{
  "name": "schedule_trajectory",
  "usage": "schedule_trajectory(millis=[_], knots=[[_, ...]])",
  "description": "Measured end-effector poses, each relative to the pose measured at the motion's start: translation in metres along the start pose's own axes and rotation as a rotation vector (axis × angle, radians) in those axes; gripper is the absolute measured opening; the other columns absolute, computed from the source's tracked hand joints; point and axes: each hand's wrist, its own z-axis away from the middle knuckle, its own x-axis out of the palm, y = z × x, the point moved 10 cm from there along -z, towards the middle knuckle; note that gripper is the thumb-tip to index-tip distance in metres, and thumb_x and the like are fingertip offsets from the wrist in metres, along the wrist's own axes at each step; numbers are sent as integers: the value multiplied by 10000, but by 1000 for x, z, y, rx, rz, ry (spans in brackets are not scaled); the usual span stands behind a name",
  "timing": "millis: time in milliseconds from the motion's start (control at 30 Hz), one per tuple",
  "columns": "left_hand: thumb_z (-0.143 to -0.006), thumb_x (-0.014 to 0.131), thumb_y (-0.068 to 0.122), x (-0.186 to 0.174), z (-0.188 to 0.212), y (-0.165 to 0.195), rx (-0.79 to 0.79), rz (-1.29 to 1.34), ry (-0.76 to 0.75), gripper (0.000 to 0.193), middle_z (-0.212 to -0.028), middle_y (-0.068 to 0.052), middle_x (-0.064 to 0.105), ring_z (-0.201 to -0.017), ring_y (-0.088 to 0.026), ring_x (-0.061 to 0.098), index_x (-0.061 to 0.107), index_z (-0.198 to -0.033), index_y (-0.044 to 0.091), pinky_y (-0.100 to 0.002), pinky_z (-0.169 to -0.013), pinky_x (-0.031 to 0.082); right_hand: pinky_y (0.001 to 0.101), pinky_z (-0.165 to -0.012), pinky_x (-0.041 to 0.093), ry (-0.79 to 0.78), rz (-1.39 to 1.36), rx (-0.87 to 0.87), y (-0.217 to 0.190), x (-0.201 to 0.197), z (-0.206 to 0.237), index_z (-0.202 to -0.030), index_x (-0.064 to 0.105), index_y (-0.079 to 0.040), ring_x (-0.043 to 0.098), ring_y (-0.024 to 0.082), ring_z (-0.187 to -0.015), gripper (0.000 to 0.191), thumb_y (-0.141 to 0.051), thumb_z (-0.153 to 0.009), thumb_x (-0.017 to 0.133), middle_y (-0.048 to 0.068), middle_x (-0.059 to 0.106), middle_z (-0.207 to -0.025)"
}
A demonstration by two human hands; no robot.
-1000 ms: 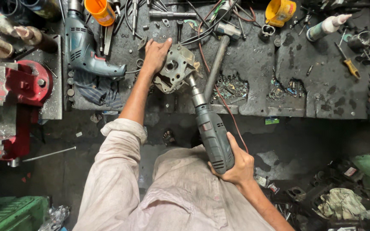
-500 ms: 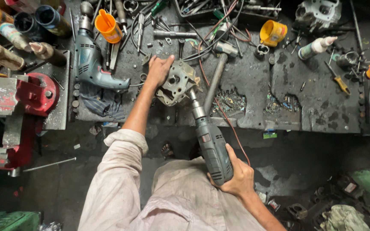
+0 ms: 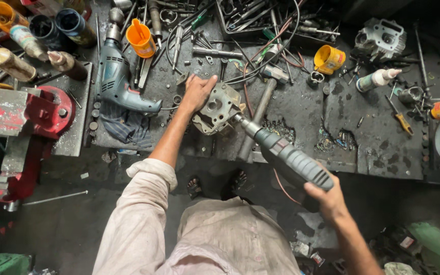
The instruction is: The person uses a corded drill to bore holes into a metal engine part on a cluttered workbench. They reposition the part several times to access different areas while drilling.
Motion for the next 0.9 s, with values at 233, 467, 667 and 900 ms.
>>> schedule_trajectory(millis=[233, 467, 667, 900], knots=[[-1053, 497, 507, 1, 3, -4, -13, 8, 4, 656, -578, -91, 534, -697, -246, 605, 641, -646, 14, -474, -1222, 221, 431, -601, 533, -154, -409, 391, 43, -28, -31, -1126, 658, 33, 625, 268, -637, 661, -550, -814, 627, 117, 639, -746], [-1046, 479, 510, -1, 3, 1, 8, -27, 14, 634, -611, -109, 562, -766, -264, 604, 666, -688, 21, -474, -1197, 249, 431, -579, 495, -130, -68, 468, -21, -72, -81, -1077, 666, 8, 598, 263, -610, 547, -465, -807, 628, 127, 640, -722], [-1058, 480, 513, -2, 1, 8, 15, -49, 22, 664, -631, -139, 558, -781, -294, 582, 647, -672, 1, -480, -1189, 258, 344, -667, 516, -344, 483, 205, -145, -44, -117, -1149, 728, -33, 614, 164, -762, 507, -381, -781, 741, 49, 721, -884], [-1059, 463, 508, 3, -1, 6, -23, -50, -6, 677, -590, -145, 509, -758, -310, 582, 617, -639, -1, -476, -1213, 256, 381, -860, 567, -396, 1024, 154, -198, -9, -99, -1437, 642, -208, 744, 246, -934, 792, -431, -706, 851, 120, 771, -1067]])
